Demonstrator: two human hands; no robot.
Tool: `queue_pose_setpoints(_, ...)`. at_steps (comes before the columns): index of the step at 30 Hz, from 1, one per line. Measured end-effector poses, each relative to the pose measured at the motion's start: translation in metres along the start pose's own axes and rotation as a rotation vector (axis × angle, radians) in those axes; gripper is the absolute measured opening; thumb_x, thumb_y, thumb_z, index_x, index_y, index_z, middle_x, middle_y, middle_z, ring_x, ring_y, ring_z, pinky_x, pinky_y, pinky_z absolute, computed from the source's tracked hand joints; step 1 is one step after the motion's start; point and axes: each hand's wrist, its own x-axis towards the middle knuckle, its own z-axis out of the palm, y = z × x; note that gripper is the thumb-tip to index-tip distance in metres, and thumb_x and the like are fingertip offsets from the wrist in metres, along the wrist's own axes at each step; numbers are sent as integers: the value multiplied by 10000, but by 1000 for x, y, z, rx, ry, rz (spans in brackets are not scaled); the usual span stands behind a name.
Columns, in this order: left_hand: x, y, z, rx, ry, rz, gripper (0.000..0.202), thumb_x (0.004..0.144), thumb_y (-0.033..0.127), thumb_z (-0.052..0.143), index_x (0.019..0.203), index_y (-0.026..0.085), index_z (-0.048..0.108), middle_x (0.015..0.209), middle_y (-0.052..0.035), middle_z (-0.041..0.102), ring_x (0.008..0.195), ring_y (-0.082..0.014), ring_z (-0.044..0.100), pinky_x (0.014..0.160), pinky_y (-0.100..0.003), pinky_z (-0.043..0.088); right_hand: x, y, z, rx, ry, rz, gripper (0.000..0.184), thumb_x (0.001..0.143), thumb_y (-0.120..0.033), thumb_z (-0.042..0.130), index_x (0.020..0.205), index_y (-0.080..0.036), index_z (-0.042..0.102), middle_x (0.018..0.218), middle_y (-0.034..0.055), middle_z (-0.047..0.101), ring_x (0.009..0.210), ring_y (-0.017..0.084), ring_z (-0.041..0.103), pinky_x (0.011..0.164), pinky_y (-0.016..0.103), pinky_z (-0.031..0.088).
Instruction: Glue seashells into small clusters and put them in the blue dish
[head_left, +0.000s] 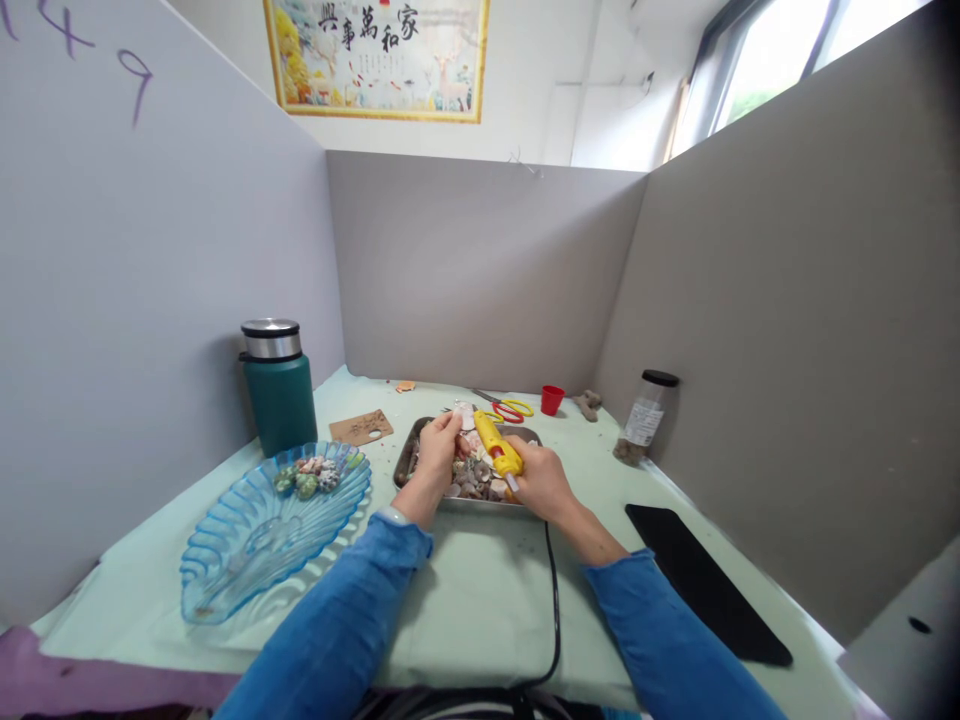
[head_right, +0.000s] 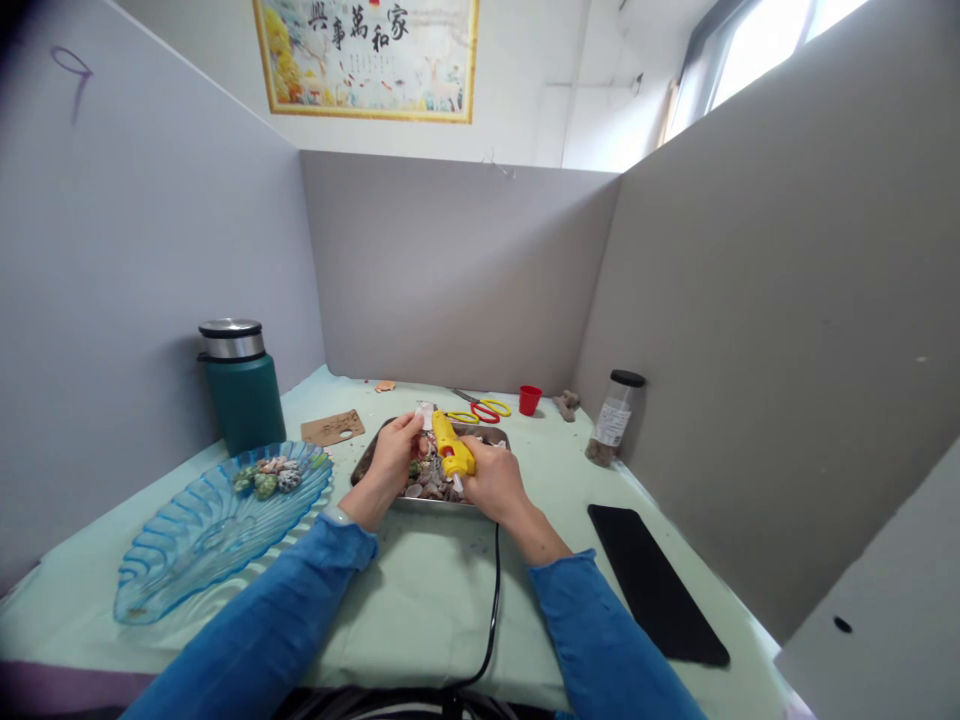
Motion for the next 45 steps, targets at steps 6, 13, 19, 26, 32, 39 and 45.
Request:
queue_pose_setpoints(6,0,2,0,-33,30,-7,259,742,396,689,747,175,553,406,66,460,359,-79,418,399,-188,246,0,0,-1,-1,-1,3,398,714,-214,590,1096,-212,702,814,46,759,683,214,667,633,266,450)
queue_pose_setpoints(13,2,0,-2,-31,34,-10,291,737,425,703,735,183,541,404,69,461,357,-77,420,404,-187,251,0,0,-1,-11,10,-7,398,700,-199,581,1078,-225,703,806,36,760,672,204,662,624,257,451)
queue_pose_setpoints(19,2,-1,-1,-6,20,15,304,736,441,702,733,183,541,405,66,464,356,-75,417,404,-190,243,0,-1,-1,-14,8,-6,393,709,-200,579,1082,-221,703,815,42,759,688,211,666,626,260,449)
queue_pose_setpoints(26,2,-1,-1,-4,30,18,289,734,434,685,755,180,550,411,66,464,357,-81,416,401,-191,245,0,0,-1,12,6,-9,400,704,-204,579,1088,-218,691,856,43,764,710,211,668,647,262,448)
queue_pose_setpoints(32,3,-2,-2,7,43,15,293,747,438,689,749,176,558,401,59,467,355,-80,408,405,-188,238,0,-2,-2,14,5,4,401,712,-198,569,1092,-198,694,865,56,761,717,217,669,649,267,447)
queue_pose_setpoints(39,1,-4,0,68,-11,52,302,768,447,668,767,151,608,404,50,475,368,-79,397,411,-185,251,0,1,1,12,8,-6,404,710,-198,563,1091,-204,697,856,52,765,710,215,672,639,265,439)
queue_pose_setpoints(45,0,-2,0,92,16,55,293,783,443,648,753,156,599,393,46,474,364,-80,381,409,-189,252,0,2,2,11,4,-10,404,710,-212,572,1095,-201,695,876,59,768,722,223,677,646,272,445)
